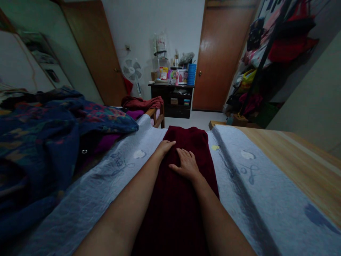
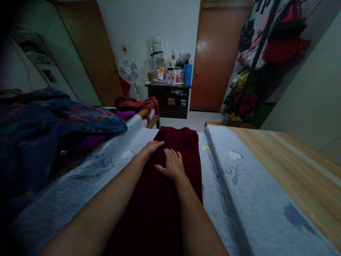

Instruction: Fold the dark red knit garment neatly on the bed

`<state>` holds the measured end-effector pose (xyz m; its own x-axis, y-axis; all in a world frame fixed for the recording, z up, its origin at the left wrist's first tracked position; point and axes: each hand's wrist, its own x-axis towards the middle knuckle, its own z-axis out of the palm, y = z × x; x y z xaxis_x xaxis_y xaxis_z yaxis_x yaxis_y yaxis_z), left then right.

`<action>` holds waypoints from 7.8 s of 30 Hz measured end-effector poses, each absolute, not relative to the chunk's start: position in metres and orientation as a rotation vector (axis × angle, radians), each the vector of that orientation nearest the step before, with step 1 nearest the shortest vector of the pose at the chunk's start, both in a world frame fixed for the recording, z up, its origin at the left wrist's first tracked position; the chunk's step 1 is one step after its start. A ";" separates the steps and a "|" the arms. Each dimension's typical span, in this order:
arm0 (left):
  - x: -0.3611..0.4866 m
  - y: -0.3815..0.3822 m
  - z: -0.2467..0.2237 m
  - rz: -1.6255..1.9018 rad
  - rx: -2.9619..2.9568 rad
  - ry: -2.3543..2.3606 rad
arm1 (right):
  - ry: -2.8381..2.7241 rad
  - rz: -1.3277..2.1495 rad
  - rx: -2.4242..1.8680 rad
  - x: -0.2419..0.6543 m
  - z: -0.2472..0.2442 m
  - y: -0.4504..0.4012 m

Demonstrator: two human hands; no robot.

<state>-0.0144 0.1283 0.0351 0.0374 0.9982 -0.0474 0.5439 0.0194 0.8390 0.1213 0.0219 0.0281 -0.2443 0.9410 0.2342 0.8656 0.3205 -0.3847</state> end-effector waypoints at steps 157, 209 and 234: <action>0.030 0.196 0.006 0.645 2.746 1.541 | -2.082 0.333 -1.610 0.123 0.030 0.028; 0.027 0.173 0.057 0.351 2.249 1.695 | -1.803 0.134 -1.801 0.127 0.018 0.032; 0.030 0.036 0.019 0.762 2.383 1.591 | -1.965 0.191 -1.681 0.145 0.018 0.038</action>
<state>0.0296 0.0360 0.0192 0.2980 0.9009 0.3155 0.8106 -0.4134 0.4147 0.1453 0.0378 0.0179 -0.0740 0.9490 0.3066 0.8720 0.2108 -0.4419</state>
